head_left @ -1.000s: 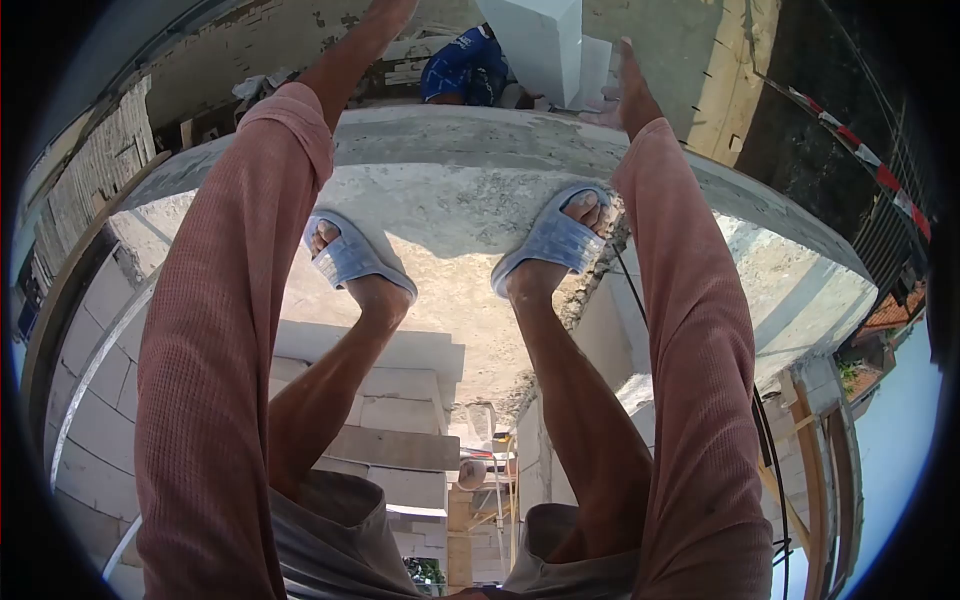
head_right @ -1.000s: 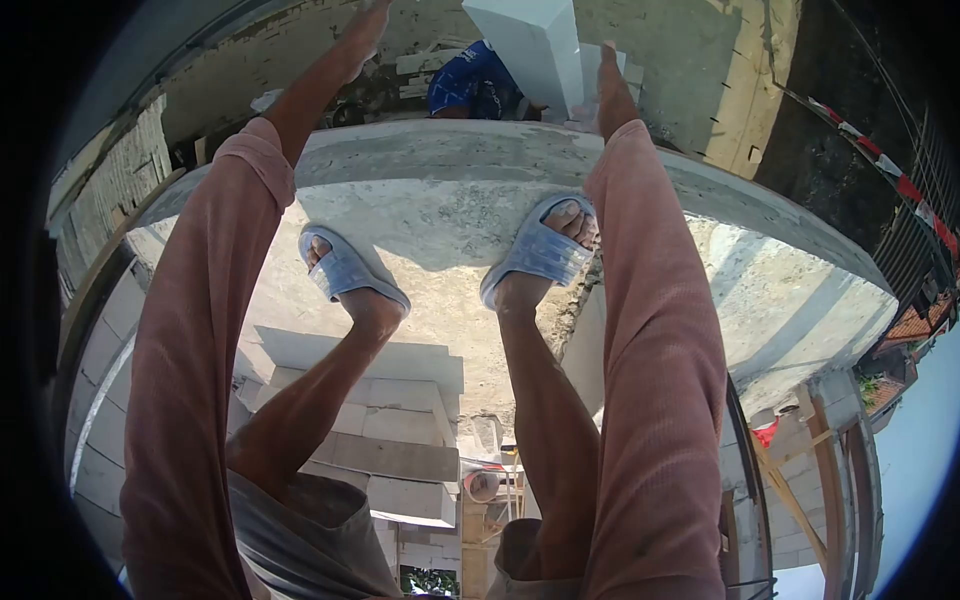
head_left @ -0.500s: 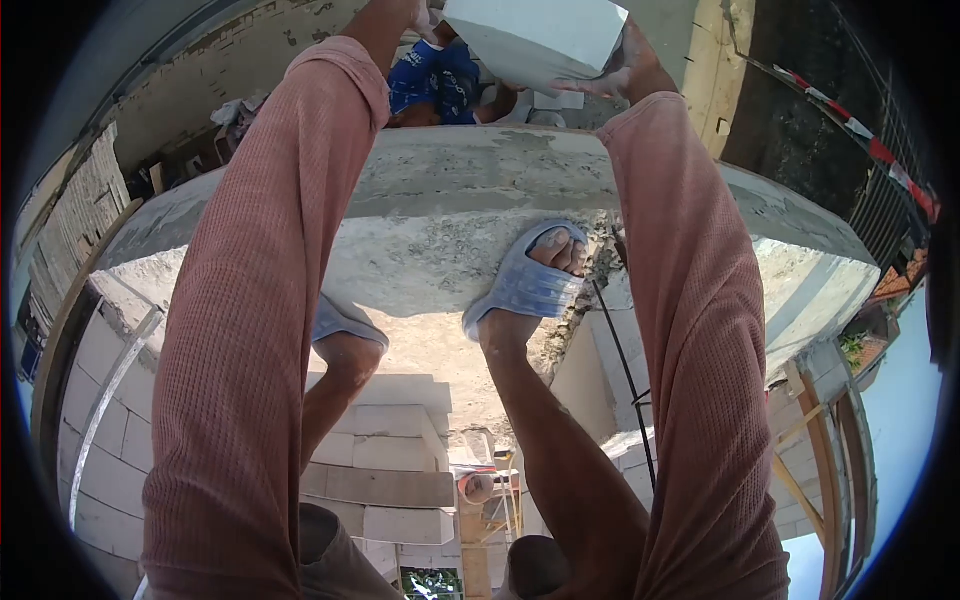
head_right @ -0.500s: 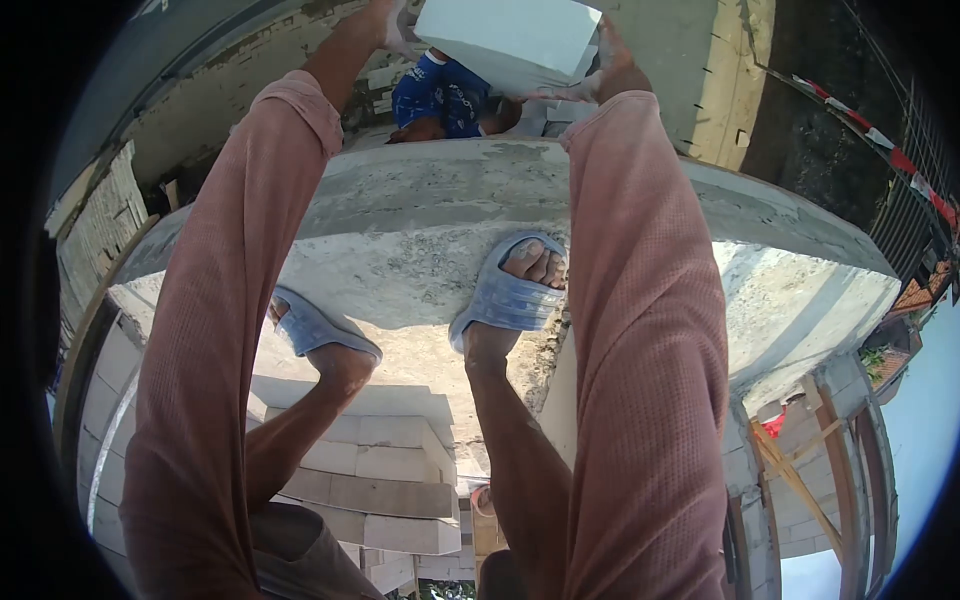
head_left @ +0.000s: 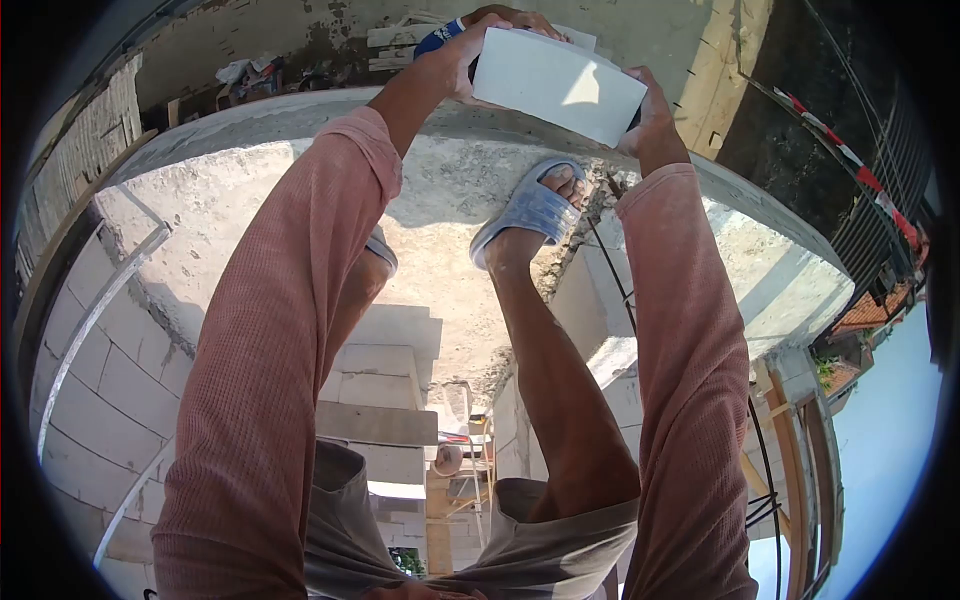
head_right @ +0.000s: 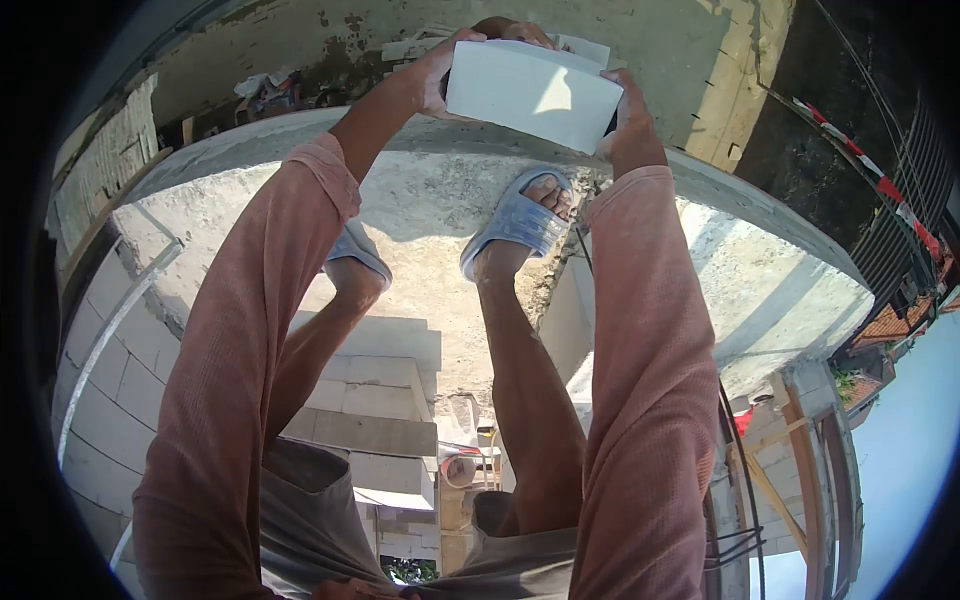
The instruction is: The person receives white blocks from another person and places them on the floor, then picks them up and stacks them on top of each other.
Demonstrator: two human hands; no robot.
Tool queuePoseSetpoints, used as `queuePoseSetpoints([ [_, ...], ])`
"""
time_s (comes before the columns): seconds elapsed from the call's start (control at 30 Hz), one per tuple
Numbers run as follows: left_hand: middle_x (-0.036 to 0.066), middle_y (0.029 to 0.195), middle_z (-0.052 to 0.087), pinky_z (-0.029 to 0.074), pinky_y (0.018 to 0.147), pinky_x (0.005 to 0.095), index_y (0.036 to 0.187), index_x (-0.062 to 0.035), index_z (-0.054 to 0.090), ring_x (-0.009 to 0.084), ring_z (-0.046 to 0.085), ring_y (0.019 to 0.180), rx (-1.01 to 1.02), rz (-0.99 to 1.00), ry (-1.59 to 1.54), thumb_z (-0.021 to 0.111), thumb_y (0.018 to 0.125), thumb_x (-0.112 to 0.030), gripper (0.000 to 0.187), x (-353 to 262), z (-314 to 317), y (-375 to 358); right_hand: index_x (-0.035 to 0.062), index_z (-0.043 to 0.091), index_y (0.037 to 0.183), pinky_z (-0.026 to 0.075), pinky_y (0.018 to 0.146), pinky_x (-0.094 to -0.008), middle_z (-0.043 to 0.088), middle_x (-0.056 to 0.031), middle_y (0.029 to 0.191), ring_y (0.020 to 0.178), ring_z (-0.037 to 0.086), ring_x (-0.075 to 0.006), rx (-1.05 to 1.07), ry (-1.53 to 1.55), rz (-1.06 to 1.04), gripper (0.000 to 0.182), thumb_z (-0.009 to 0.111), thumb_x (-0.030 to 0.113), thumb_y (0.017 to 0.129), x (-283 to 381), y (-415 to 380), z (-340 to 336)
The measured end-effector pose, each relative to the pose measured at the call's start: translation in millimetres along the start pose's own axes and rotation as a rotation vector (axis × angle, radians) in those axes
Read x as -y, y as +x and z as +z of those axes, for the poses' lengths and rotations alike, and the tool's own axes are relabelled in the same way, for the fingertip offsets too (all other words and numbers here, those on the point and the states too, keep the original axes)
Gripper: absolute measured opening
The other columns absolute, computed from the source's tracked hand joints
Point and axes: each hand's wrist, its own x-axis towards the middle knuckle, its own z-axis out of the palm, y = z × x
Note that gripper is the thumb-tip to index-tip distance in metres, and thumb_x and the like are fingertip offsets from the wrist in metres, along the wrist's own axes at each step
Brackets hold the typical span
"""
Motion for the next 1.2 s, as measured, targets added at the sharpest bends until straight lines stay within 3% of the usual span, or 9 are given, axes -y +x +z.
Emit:
queuePoseSetpoints([
  [0.17, 0.014, 0.127, 0.056, 0.049, 0.096, 0.0548, 0.137, -0.011, 0.051, 0.0296, 0.057, 0.116, -0.019, 0.074, -0.036, 0.064, 0.081, -0.06, 0.076, 29.1, 30.5, -134.3, 0.0111, 0.064, 0.117, 0.053, 0.086, -0.0479, 0.067, -0.0103, 0.108, 0.099, 0.064, -0.0301, 0.069, 0.024, -0.099, 0.046, 0.071, 0.038, 0.081, -13.0, -129.3, -9.2],
  [0.33, 0.014, 0.134, 0.053, 0.046, 0.1, 0.0467, 0.145, -0.0091, 0.045, 0.0287, 0.053, 0.124, -0.025, 0.244, -0.194, 0.06, 0.087, -0.059, 0.078, 100.9, 50.2, -355.2, 0.0081, 0.059, 0.128, 0.052, 0.092, -0.0454, 0.064, -0.0092, 0.119, 0.109, 0.062, -0.0297, 0.205, 0.022, -0.077, 0.053, 0.068, 0.037, 0.085, -68.2, -335.9, 9.9],
  [0.5, 0.014, 0.13, 0.055, 0.045, 0.101, 0.0426, 0.148, -0.0109, 0.037, 0.026, 0.057, 0.119, -0.188, 0.445, -0.415, 0.057, 0.089, -0.053, 0.075, 205.7, 82.8, -575.3, 0.0073, 0.049, 0.141, 0.051, 0.097, -0.05, 0.059, -0.0119, 0.132, 0.119, 0.058, -0.0324, 0.378, -0.316, -0.078, 0.063, 0.058, 0.044, 0.09, -109.9, -519.4, 20.0],
  [0.63, 0.017, 0.146, 0.046, 0.039, 0.108, 0.0436, 0.16, -0.0101, 0.023, 0.0308, 0.047, 0.133, -0.406, 0.508, -0.56, 0.057, 0.09, -0.053, 0.089, 290.4, 111.8, -742.9, 0.0066, 0.047, 0.143, 0.049, 0.101, -0.0492, 0.058, -0.0124, 0.132, 0.121, 0.057, -0.031, 0.617, -0.556, 0.078, 0.064, 0.06, 0.041, 0.09, -142.8, -630.9, 44.7],
  [0.67, 0.018, 0.15, 0.042, 0.037, 0.111, 0.0437, 0.162, -0.0105, 0.02, 0.0318, 0.042, 0.137, -0.427, 0.7, -0.671, 0.059, 0.088, -0.051, 0.092, 326.9, 113.4, -737.8, 0.0062, 0.049, 0.14, 0.049, 0.101, -0.0478, 0.059, -0.0117, 0.131, 0.12, 0.057, -0.0298, 0.655, -0.651, 0.124, 0.061, 0.06, 0.04, 0.091, -151.8, -654.3, 53.3],
  [0.77, 0.018, 0.155, 0.038, 0.035, 0.113, 0.0436, 0.161, -0.0109, 0.024, 0.0316, 0.037, 0.142, -0.47, 0.819, -0.93, 0.06, 0.088, -0.049, 0.09, 393.2, 135.6, -818.4, 0.0064, 0.053, 0.134, 0.05, 0.1, -0.0462, 0.061, -0.0099, 0.127, 0.119, 0.059, -0.0278, 0.75, -0.862, 0.179, 0.054, 0.06, 0.038, 0.091, -186.7, -703.0, 71.0],
  [0.8, 0.018, 0.145, 0.049, 0.037, 0.112, 0.0458, 0.158, -0.0064, 0.03, 0.0306, 0.047, 0.133, -0.601, 0.887, -0.971, 0.064, 0.088, -0.052, 0.09, 417.2, 139.7, -829.6, 0.0073, 0.054, 0.133, 0.05, 0.099, -0.0472, 0.061, -0.0095, 0.125, 0.118, 0.059, -0.028, 0.785, -0.924, 0.177, 0.052, 0.059, 0.038, 0.092, -200.1, -706.2, 73.5],
  [1.0, 0.022, 0.156, 0.038, 0.029, 0.117, 0.0437, 0.159, -0.005, 0.029, 0.0343, 0.037, 0.143, -0.922, 0.914, -1.219, 0.061, 0.089, -0.046, 0.088, 566.0, 117.1, -856.5, 0.0061, 0.051, 0.139, 0.044, 0.105, -0.0444, 0.059, -0.009, 0.134, 0.124, 0.056, -0.0272, 1.07, -1.249, 0.35, 0.058, 0.061, 0.038, 0.091, -356.2, -762.0, 105.4],
  [1.2, 0.027, 0.15, 0.045, 0.029, 0.117, 0.0472, 0.158, -0.0056, 0.032, 0.0377, 0.044, 0.139, -1.182, 0.966, -1.404, 0.063, 0.086, -0.05, 0.09, 721.3, 52.8, -871.2, 0.0034, 0.045, 0.145, 0.042, 0.108, -0.043, 0.055, -0.0089, 0.14, 0.129, 0.052, -0.0266, 1.195, -1.473, 0.564, 0.068, 0.063, 0.039, 0.089, -558.9, -753.1, 95.8],
])
